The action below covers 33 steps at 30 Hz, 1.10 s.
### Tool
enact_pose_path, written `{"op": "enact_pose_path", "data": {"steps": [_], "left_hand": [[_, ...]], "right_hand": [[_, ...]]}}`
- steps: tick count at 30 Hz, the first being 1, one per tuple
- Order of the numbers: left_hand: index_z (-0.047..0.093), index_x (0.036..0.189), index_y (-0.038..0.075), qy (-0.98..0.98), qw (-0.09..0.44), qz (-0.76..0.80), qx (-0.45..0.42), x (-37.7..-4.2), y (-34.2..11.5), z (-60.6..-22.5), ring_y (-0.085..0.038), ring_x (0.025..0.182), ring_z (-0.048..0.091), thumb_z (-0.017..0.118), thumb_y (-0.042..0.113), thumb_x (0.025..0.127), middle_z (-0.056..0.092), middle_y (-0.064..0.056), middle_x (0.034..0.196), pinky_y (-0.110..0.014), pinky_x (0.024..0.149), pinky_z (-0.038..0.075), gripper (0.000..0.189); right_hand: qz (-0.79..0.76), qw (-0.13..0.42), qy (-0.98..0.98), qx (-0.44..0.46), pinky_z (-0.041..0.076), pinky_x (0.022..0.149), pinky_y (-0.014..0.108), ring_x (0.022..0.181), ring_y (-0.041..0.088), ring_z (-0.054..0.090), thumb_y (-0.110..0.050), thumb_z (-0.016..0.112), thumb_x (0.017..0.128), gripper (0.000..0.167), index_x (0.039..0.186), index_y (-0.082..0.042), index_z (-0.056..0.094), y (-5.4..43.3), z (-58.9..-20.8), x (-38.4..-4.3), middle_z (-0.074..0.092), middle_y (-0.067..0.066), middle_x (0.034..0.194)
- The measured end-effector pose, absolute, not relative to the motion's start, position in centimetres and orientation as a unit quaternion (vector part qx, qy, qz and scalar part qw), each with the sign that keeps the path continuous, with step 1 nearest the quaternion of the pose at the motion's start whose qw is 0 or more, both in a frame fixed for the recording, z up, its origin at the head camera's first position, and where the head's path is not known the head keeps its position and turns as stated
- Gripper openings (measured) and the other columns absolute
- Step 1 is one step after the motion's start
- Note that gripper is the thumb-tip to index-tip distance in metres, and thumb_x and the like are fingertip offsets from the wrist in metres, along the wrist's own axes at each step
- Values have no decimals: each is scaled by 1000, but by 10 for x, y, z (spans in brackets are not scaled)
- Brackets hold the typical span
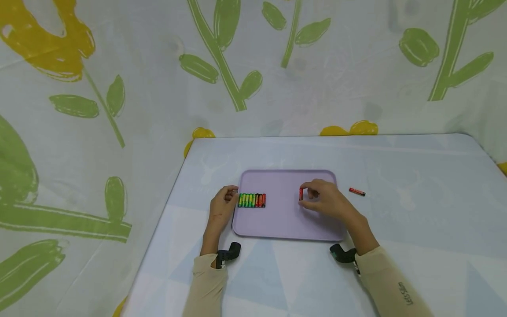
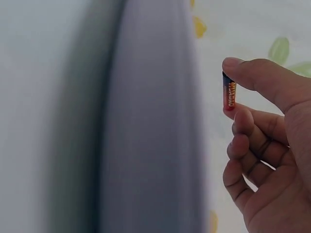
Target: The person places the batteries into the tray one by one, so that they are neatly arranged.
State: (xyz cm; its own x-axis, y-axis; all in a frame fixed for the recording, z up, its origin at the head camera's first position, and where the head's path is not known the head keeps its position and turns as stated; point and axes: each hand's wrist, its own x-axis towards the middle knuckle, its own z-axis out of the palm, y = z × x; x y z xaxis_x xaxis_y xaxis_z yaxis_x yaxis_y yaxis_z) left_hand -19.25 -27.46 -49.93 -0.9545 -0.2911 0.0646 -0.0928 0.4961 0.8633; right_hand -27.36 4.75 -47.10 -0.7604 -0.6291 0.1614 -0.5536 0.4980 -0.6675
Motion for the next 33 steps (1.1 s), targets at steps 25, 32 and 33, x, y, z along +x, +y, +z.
{"op": "enact_pose_path", "data": {"steps": [25,32,33], "left_hand": [[65,122,4,-851,80,-503,130,-191,-273,-495,-18,90,56,62,11,98,63,-8,103,-28,77,47,25],[65,122,3,-851,85,-504,121,-192,-273,-494,-20,91,57,63,9,98,63,-10,103,-29,78,47,25],[65,122,3,-851,86,-504,121,-191,-273,-493,-20,91,57,63,9,98,63,-10,103,-28,78,47,25]], "right_hand": [[-370,83,863,-332,42,67,32,77,15,48,-23,84,82,35,110,-6,70,-6,-478,-262,53,-2,81],[-371,82,860,-340,42,67,31,76,14,48,-24,84,83,33,109,-8,71,-15,-482,-261,51,-3,80],[-371,79,859,-343,42,66,31,76,14,48,-24,84,83,33,108,-7,71,-16,-483,-262,51,-4,79]]}}
